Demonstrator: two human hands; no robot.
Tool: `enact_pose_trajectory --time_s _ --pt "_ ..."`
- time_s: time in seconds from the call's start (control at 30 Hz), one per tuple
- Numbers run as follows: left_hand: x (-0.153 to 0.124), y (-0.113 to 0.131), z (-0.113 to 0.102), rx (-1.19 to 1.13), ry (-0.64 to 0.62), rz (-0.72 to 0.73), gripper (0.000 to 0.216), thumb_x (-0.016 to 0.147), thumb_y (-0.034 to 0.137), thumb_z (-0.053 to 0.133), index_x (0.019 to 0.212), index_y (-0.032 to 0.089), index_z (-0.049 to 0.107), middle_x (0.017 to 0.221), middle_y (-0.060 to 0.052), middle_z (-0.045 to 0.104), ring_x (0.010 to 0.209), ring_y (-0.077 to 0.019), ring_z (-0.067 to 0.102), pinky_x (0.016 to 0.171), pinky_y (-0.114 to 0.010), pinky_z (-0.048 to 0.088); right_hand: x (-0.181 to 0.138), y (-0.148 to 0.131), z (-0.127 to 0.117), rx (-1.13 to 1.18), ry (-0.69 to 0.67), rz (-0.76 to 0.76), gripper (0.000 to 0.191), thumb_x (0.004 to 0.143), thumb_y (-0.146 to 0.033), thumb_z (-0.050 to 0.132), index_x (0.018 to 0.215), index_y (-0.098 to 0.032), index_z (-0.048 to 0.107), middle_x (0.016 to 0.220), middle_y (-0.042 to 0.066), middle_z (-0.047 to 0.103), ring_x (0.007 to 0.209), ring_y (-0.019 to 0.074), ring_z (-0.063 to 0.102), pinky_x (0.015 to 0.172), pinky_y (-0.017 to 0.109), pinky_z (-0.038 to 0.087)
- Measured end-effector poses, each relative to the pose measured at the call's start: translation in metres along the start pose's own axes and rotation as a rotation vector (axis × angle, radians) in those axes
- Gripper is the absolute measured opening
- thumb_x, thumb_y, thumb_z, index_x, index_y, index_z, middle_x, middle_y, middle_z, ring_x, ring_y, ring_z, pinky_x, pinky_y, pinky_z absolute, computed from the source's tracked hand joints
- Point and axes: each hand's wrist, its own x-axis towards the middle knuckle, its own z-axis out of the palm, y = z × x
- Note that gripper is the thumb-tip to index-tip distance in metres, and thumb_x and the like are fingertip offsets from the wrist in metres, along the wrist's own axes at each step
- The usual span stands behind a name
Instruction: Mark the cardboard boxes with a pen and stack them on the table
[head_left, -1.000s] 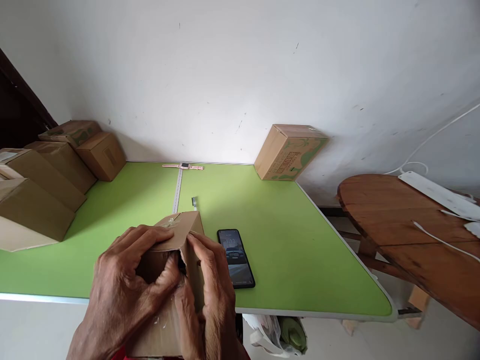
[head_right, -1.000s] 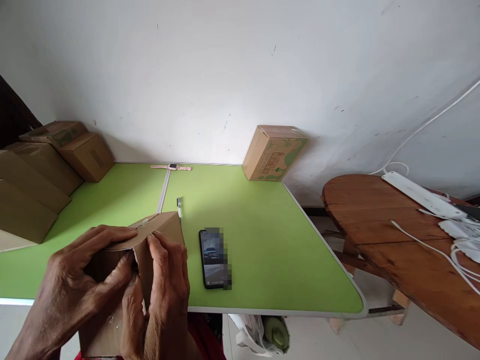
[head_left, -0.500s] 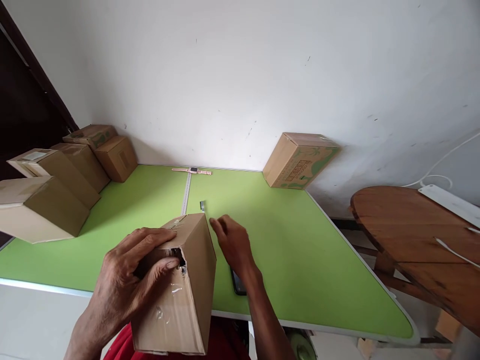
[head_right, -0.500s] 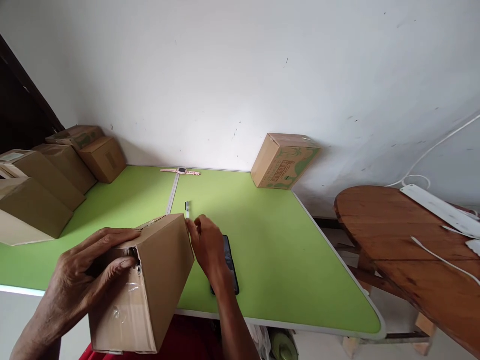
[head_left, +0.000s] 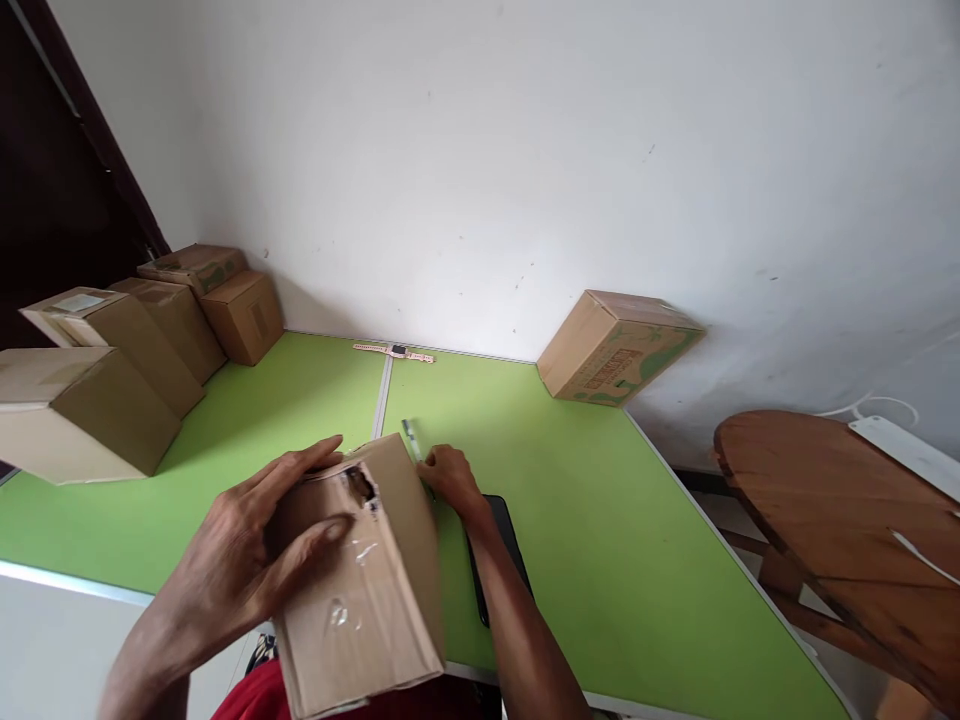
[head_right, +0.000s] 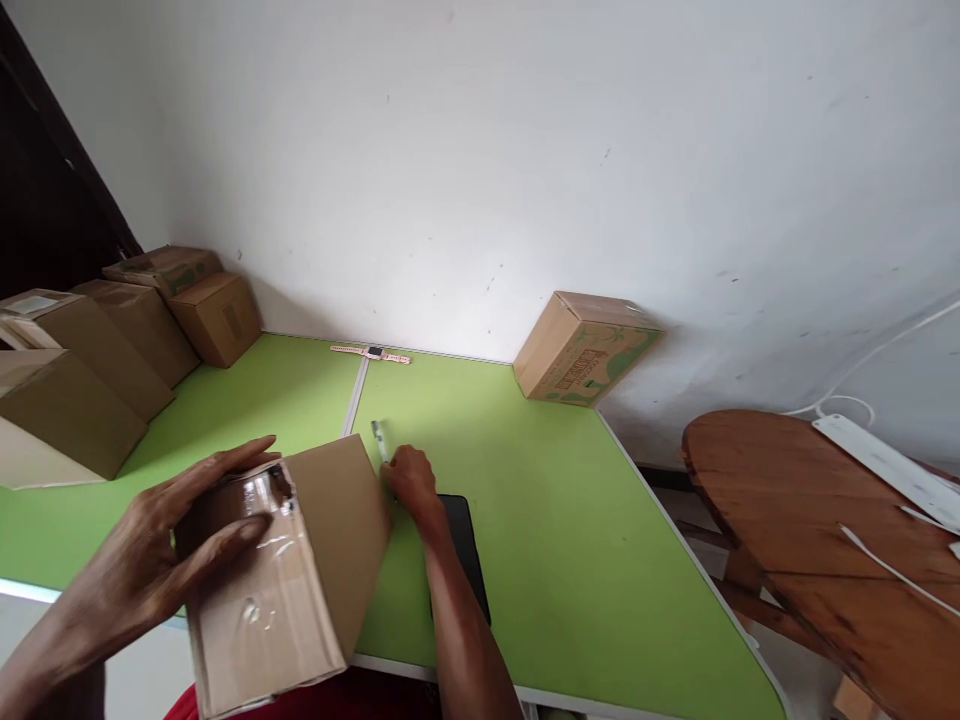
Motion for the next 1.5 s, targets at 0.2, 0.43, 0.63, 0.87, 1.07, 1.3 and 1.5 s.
enact_pose_trajectory --time_s 0.2,0.43,0.63,0.87,1.07,1.3,1.5 --pt "0.02 0.003 0.026 -0.263 0.079 -0.158 0.04 0.09 0.055 0.083 0.117 0.026 0.078 0.11 -0.003 0.084 0.094 -0.0213 0.08 0.078 -0.027 0.063 -0.012 -0.066 -0.065 0.376 0.064 0.028 0.029 0.1 -0.052 0.063 0.093 -0.025 0.059 0.075 -0.002 0.074 0.062 0.0163 0.073 0.055 0.027 0.053" --pt "0.015 0.019 0.04 -0.374 0.099 -0.127 0.032 0.092 0.042 0.085 0.119 0.028 0.078 0.111 0.0 0.081 0.099 -0.019 0.076 0.086 -0.028 0.058 -0.085 -0.141 -0.076 0.696 0.153 -0.175 0.012 0.102 -0.038 0.073 0.103 -0.026 0.076 0.099 0.002 0.081 0.095 0.021 0.08 0.088 0.038 0.062" --pt "0.009 0.029 0.046 -0.358 0.092 -0.057 0.031 0.093 0.035 0.084 0.122 0.027 0.076 0.114 0.0 0.08 0.104 -0.0178 0.075 0.09 -0.026 0.056 -0.099 -0.128 -0.078 0.422 0.073 -0.287 0.011 0.105 -0.028 0.067 0.107 -0.025 0.077 0.106 0.003 0.079 0.103 0.0183 0.077 0.091 0.031 0.06" --pt "0.009 0.035 0.05 -0.354 0.072 -0.016 0.029 0.094 0.032 0.082 0.121 0.025 0.073 0.114 -0.002 0.079 0.105 -0.0195 0.075 0.09 -0.028 0.055 -0.099 -0.132 -0.087 0.23 0.084 -0.383 0.012 0.106 -0.024 0.063 0.107 -0.026 0.075 0.105 0.0 0.076 0.101 0.0133 0.074 0.09 0.023 0.058" --pt "0.01 0.038 0.051 -0.333 0.069 -0.007 0.029 0.096 0.033 0.081 0.123 0.025 0.073 0.116 -0.002 0.08 0.107 -0.0196 0.075 0.092 -0.028 0.055 -0.097 -0.133 -0.088 0.172 0.044 -0.389 0.013 0.107 -0.024 0.06 0.107 -0.027 0.073 0.104 -0.001 0.076 0.099 0.0104 0.073 0.09 0.019 0.056" --pt "0.007 0.037 0.052 -0.296 0.072 0.017 0.031 0.095 0.031 0.081 0.124 0.025 0.072 0.117 -0.002 0.08 0.109 -0.0193 0.075 0.094 -0.027 0.056 -0.098 -0.129 -0.09 0.195 0.06 -0.412 0.013 0.106 -0.023 0.06 0.099 -0.025 0.071 0.097 -0.001 0.074 0.097 0.0109 0.072 0.09 0.02 0.055" --pt "0.008 0.039 0.052 -0.302 0.066 0.026 0.029 0.095 0.032 0.082 0.121 0.023 0.073 0.117 -0.003 0.081 0.11 -0.0195 0.075 0.096 -0.027 0.056 -0.103 -0.122 -0.1 0.148 0.196 -0.353 0.015 0.106 -0.03 0.064 0.094 -0.023 0.071 0.088 -0.001 0.074 0.086 0.0123 0.072 0.08 0.021 0.056"
